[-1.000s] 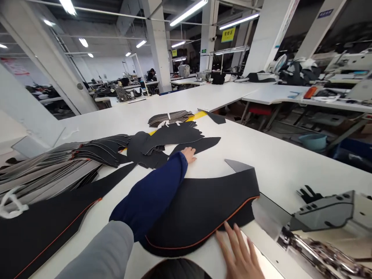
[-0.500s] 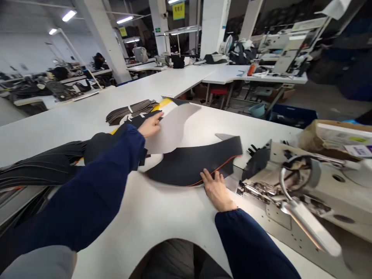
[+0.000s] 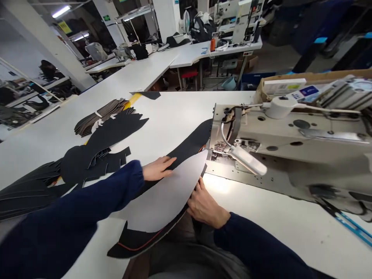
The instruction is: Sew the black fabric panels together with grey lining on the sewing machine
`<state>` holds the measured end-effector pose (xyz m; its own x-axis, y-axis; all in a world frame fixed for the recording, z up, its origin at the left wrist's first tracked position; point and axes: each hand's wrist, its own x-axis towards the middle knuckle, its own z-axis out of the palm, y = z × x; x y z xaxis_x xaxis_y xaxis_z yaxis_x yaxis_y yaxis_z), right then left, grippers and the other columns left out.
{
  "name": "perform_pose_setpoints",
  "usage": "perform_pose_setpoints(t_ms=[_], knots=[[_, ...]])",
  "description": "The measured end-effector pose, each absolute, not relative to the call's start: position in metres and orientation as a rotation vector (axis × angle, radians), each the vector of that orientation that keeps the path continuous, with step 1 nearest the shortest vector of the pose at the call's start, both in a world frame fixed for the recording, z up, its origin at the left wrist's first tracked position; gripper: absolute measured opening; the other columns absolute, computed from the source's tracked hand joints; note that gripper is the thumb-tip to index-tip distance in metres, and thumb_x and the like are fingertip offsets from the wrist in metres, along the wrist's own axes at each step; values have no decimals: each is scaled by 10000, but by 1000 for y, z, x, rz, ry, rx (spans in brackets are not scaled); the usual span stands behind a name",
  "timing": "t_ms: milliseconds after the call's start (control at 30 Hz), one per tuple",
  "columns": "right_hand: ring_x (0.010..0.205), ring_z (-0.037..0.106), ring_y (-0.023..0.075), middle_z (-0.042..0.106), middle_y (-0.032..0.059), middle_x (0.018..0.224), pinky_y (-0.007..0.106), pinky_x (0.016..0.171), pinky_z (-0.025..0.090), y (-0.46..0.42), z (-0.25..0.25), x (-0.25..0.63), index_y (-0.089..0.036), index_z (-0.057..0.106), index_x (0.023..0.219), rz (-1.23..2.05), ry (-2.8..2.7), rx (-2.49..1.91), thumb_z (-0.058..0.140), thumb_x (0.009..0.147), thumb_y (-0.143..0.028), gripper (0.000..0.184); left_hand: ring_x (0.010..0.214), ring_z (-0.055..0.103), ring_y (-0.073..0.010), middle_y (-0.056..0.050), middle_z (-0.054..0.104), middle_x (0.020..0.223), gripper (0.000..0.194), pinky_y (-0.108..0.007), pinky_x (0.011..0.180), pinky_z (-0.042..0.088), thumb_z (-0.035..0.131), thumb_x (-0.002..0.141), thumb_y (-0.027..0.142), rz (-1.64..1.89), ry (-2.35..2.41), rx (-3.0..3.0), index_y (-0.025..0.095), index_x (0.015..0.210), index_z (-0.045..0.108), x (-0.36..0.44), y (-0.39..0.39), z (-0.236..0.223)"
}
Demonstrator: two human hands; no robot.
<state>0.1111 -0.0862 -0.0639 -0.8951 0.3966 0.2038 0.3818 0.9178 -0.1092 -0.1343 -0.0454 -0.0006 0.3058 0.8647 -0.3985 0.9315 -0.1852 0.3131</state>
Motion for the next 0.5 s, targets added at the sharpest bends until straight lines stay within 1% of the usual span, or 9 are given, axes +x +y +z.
perform_pose_setpoints(t_ms=[67, 133, 233, 300, 367, 433, 500], knots=[[1102, 469, 384, 628, 145, 1031, 677, 1013, 240, -90, -68, 108, -160, 690, 927, 31, -2857, -646, 578, 831, -322, 219, 1230, 423, -250, -123, 434, 1374, 587, -336, 1027, 355, 380, 946, 474, -38, 1612, 2273, 228, 1472, 298, -92, -23, -8], [1076, 485, 367, 629, 141, 1025, 666, 1013, 248, -88, -74, 110, -165, 689, 937, -1, -2853, -660, 571, 849, -336, 226, 1218, 422, -273, -118, 409, 1398, 567, -372, 985, 394, 376, 947, 506, 73, 1680, 2380, 252, 1452, 328, -53, -8, -17], [1050, 501, 339, 642, 124, 958, 647, 1014, 257, -76, -79, 121, -170, 692, 883, -2, -2847, -642, 563, 854, -286, 176, 1187, 412, -299, -102, 405, 1386, 543, -405, 913, 438, 434, 925, 518, 118, 1766, 2439, 290, 1415, 384, -17, -6, -33], [1052, 505, 330, 648, 110, 931, 628, 1013, 271, -70, -79, 130, -173, 689, 858, 17, -2844, -621, 565, 843, -241, 143, 1140, 425, -290, -84, 410, 1357, 510, -386, 873, 461, 465, 912, 511, 106, 1756, 2460, 325, 1385, 424, -11, -13, -41], [1062, 507, 327, 648, 111, 943, 616, 1014, 282, -72, -76, 135, -168, 687, 874, 25, -2827, -619, 554, 842, -225, 148, 1102, 438, -274, -64, 415, 1331, 465, -355, 830, 479, 464, 914, 505, 99, 1742, 2459, 362, 1356, 461, -13, -22, -46], [1067, 512, 331, 642, 120, 973, 613, 1019, 284, -82, -74, 134, -163, 684, 914, 35, -2819, -628, 555, 839, -246, 170, 1092, 443, -266, -47, 422, 1335, 437, -339, 810, 488, 454, 916, 513, 100, 1761, 2443, 382, 1331, 494, -17, -29, -48], [1092, 507, 351, 629, 131, 1034, 623, 1027, 277, -96, -73, 129, -159, 676, 975, 29, -2806, -650, 571, 827, -279, 218, 1096, 440, -261, -19, 420, 1381, 424, -339, 830, 488, 447, 919, 506, 107, 1780, 2448, 375, 1316, 519, -19, -32, -51]])
